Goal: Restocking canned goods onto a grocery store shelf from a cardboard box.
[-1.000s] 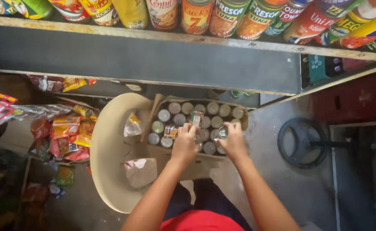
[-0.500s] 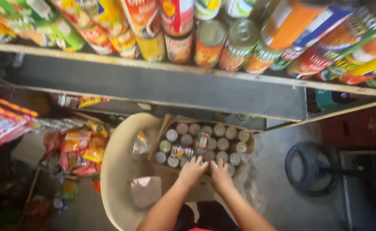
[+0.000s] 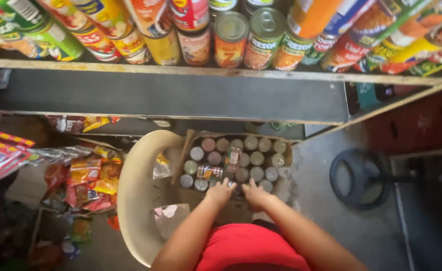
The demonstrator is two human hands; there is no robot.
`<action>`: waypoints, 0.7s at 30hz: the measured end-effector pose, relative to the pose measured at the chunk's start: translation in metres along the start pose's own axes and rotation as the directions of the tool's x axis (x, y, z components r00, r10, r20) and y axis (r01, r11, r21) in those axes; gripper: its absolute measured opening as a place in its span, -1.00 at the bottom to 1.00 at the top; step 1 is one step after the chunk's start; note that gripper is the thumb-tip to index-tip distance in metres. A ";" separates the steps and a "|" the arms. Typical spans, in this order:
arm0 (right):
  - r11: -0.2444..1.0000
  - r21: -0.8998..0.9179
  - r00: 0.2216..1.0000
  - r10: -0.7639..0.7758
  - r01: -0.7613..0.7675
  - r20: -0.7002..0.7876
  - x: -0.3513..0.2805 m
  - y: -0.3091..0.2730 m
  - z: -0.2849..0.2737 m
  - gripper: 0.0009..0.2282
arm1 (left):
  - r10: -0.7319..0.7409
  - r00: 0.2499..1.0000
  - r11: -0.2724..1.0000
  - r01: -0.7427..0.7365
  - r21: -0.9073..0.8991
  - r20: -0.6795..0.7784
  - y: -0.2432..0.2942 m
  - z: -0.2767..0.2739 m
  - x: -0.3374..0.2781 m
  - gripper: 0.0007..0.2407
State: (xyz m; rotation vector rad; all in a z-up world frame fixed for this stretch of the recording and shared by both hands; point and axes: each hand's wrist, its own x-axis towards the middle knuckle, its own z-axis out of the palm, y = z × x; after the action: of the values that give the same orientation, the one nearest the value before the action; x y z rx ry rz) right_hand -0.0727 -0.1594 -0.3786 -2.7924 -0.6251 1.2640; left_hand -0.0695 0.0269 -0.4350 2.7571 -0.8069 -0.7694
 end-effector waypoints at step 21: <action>0.912 0.407 0.947 0.171 -0.049 -0.271 -0.043 0.026 -0.029 -0.36 | -0.531 0.747 0.724 0.155 -0.672 -0.400 -0.037 -0.192 -0.086 -0.48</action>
State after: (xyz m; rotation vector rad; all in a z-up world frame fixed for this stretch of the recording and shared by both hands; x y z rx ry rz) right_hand -0.0683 -0.1951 -0.3329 -2.6188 -0.1674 0.8278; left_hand -0.0142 0.1070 -0.2446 2.3203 0.1239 -0.1364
